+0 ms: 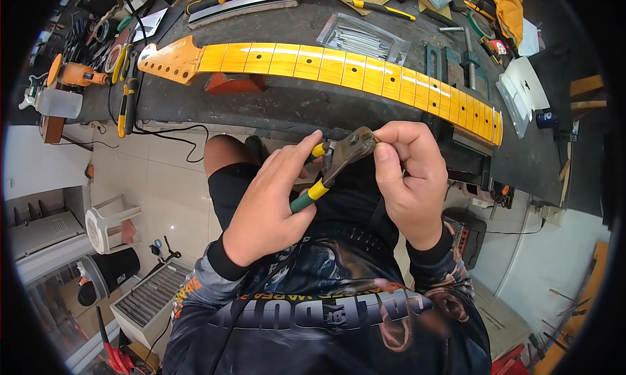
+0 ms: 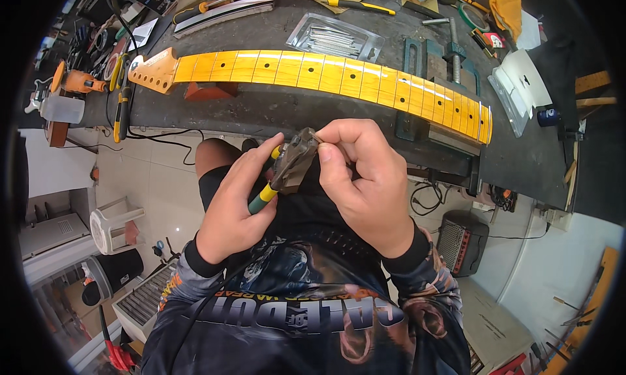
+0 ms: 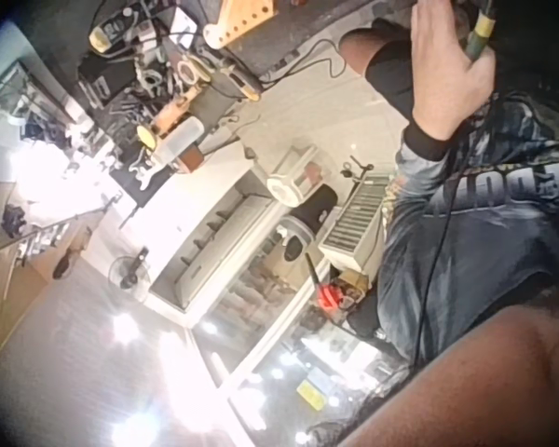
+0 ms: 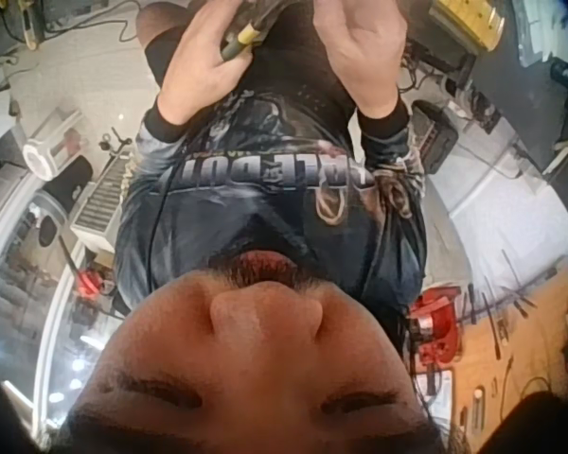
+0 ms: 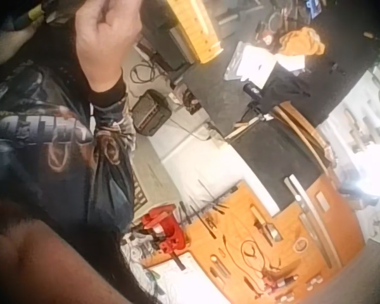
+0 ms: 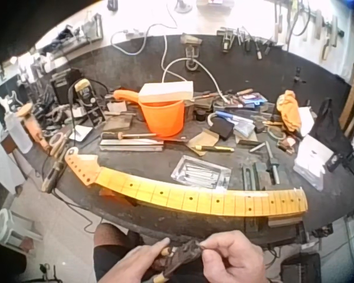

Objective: The person uses cutters to trim and shape metal fret wire pieces by hand while working at a bench with a guitar neck.

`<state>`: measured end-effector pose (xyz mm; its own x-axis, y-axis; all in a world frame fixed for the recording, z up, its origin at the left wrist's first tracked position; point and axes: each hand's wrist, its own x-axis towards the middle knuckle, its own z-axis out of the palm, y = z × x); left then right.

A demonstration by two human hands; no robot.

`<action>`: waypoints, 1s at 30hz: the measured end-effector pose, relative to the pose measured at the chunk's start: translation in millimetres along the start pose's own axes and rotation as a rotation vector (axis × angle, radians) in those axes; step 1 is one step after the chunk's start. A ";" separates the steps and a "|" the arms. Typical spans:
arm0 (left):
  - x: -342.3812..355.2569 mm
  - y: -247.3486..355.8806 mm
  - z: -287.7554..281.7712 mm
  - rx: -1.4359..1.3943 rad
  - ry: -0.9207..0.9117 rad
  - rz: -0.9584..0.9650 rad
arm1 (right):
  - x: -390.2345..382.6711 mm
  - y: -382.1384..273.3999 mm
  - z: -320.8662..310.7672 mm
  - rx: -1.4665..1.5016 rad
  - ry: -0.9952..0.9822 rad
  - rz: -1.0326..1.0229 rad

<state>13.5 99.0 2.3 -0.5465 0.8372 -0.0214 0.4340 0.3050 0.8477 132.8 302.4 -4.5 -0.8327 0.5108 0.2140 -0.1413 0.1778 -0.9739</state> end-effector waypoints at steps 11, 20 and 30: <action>-0.1 2.1 -1.2 0.018 -0.023 0.001 | 1.3 6.6 -0.2 -0.086 0.015 -0.088; -1.3 2.9 -2.3 -0.010 -0.043 -0.035 | 3.0 16.1 -2.1 -0.238 0.034 -0.233; -1.3 1.4 -2.7 0.034 -0.032 -0.042 | -0.4 16.9 -4.9 -0.289 -0.006 -0.223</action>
<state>13.0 97.1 5.0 -0.5420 0.8372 -0.0736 0.4355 0.3547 0.8273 133.3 309.3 -20.7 -0.8019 0.4279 0.4170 -0.1630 0.5148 -0.8417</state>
